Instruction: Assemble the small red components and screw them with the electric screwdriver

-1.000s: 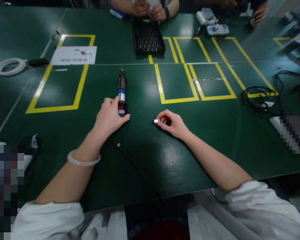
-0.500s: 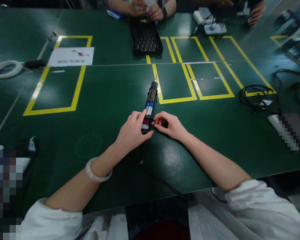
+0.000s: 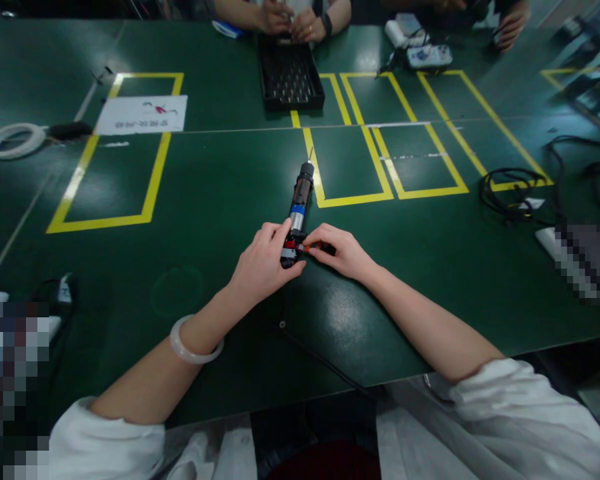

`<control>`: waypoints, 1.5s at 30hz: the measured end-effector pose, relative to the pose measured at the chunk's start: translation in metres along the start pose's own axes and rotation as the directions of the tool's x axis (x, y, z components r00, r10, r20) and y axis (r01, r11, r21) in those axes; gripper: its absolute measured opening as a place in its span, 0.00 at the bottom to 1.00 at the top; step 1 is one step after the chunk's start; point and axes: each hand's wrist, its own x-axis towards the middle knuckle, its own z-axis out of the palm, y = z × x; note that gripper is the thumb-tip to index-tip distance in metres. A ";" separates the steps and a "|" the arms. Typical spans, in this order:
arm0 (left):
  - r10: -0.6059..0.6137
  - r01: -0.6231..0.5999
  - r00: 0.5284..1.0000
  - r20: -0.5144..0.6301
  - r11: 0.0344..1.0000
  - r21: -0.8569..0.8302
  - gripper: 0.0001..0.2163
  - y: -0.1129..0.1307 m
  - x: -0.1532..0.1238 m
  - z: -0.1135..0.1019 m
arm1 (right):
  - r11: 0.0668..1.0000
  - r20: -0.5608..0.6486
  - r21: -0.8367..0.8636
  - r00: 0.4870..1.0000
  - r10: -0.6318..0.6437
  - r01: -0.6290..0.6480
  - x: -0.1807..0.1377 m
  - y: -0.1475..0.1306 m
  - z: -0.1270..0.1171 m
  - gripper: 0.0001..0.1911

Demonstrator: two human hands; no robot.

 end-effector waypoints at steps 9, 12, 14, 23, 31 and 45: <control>0.004 -0.003 0.999 -0.037 1.000 0.024 0.37 0.001 -0.002 0.006 | 0.998 -0.050 0.035 0.997 0.050 -0.048 0.002 0.007 0.005 0.01; -0.001 0.004 1.000 -0.026 0.995 0.098 0.37 0.004 -0.002 0.004 | 0.997 -0.063 0.047 0.996 0.066 -0.063 0.002 0.006 0.005 0.02; -0.007 0.012 0.999 -0.033 0.987 0.163 0.38 0.007 -0.001 0.004 | 0.995 -0.075 0.069 0.994 0.074 -0.069 0.002 0.006 0.004 0.03; -0.063 0.083 0.996 -0.070 0.940 0.332 0.35 0.018 0.005 0.002 | 0.980 -0.071 0.161 0.989 0.127 -0.114 0.002 0.005 0.004 0.06; -0.068 0.076 0.997 -0.035 0.918 0.390 0.34 0.000 0.002 -0.010 | 0.977 -0.052 0.163 0.987 0.149 -0.139 0.002 0.004 0.004 0.08; -0.462 0.472 0.878 -0.124 0.799 0.373 0.38 -0.145 -0.010 -0.083 | 0.985 -0.017 0.105 0.990 0.140 -0.138 0.002 0.004 0.003 0.06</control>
